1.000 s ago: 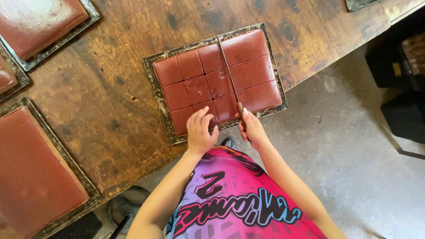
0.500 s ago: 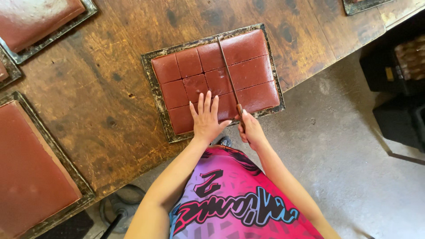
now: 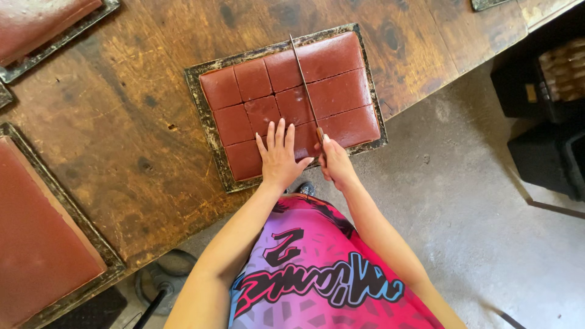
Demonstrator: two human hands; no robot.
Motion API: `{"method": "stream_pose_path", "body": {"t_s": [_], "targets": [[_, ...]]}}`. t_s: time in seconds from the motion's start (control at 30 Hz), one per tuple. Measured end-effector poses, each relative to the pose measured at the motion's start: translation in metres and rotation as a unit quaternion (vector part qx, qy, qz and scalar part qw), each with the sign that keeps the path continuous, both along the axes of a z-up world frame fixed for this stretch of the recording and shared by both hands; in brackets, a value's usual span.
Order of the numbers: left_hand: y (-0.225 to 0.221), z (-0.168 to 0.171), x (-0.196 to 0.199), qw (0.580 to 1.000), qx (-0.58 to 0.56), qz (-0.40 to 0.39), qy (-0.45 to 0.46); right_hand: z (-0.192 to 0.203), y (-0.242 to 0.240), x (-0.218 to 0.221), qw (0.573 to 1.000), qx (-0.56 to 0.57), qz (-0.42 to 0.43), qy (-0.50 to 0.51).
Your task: The person slices a large rectangular tray of brownies into smaller squares using a long knife, using their left hand to steady the tray and guide the cuts.
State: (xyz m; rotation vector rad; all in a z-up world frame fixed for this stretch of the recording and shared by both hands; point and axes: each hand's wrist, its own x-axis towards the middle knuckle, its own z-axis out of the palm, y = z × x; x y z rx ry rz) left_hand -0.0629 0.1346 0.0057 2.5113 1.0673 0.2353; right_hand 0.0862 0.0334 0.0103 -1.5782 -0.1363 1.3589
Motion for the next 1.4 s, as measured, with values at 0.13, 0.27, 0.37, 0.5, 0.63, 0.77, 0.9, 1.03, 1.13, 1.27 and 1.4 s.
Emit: {"method": "stream_pose_path", "body": {"t_s": [0.13,0.27,0.37,0.5,0.63,0.77,0.9,1.03,1.13,1.27,1.4], "targets": [[0.001,0.001,0.001,1.0,-0.015,0.007,0.004,0.009,-0.009,-0.002,1.0,-0.004,0.002,-0.008],[0.0,0.001,-0.001,1.0,-0.009,0.009,0.003,0.016,-0.012,-0.001,0.998,-0.056,0.009,0.0],[0.001,0.002,0.001,1.0,-0.013,0.008,0.004,0.016,-0.01,0.0,0.999,-0.046,0.012,-0.003],[0.001,0.007,0.001,0.999,-0.035,0.014,0.008,0.025,-0.022,-0.008,0.997,-0.078,-0.001,0.011],[-0.002,0.01,0.004,1.0,-0.021,-0.001,0.008,0.018,-0.004,-0.005,0.999,-0.049,0.003,0.0],[-0.002,0.015,0.01,0.999,-0.008,-0.032,0.024,0.022,-0.015,-0.009,0.998,-0.058,-0.005,0.017],[0.003,0.02,0.011,0.998,-0.03,-0.045,0.032,0.018,-0.012,-0.005,0.998,-0.053,0.002,0.016],[0.005,0.02,0.015,0.997,-0.023,-0.059,0.034,0.01,-0.013,-0.004,0.999,-0.045,0.01,-0.003],[0.007,0.018,0.02,0.998,-0.006,-0.053,0.039,0.018,-0.042,-0.021,0.998,-0.053,0.004,-0.02],[0.003,0.016,0.018,0.998,-0.01,-0.047,0.042,0.015,-0.055,-0.023,0.997,-0.07,-0.003,0.023],[0.003,0.016,0.02,0.997,-0.019,-0.053,0.047,0.0,-0.049,-0.018,0.999,-0.035,-0.003,0.011]]}}
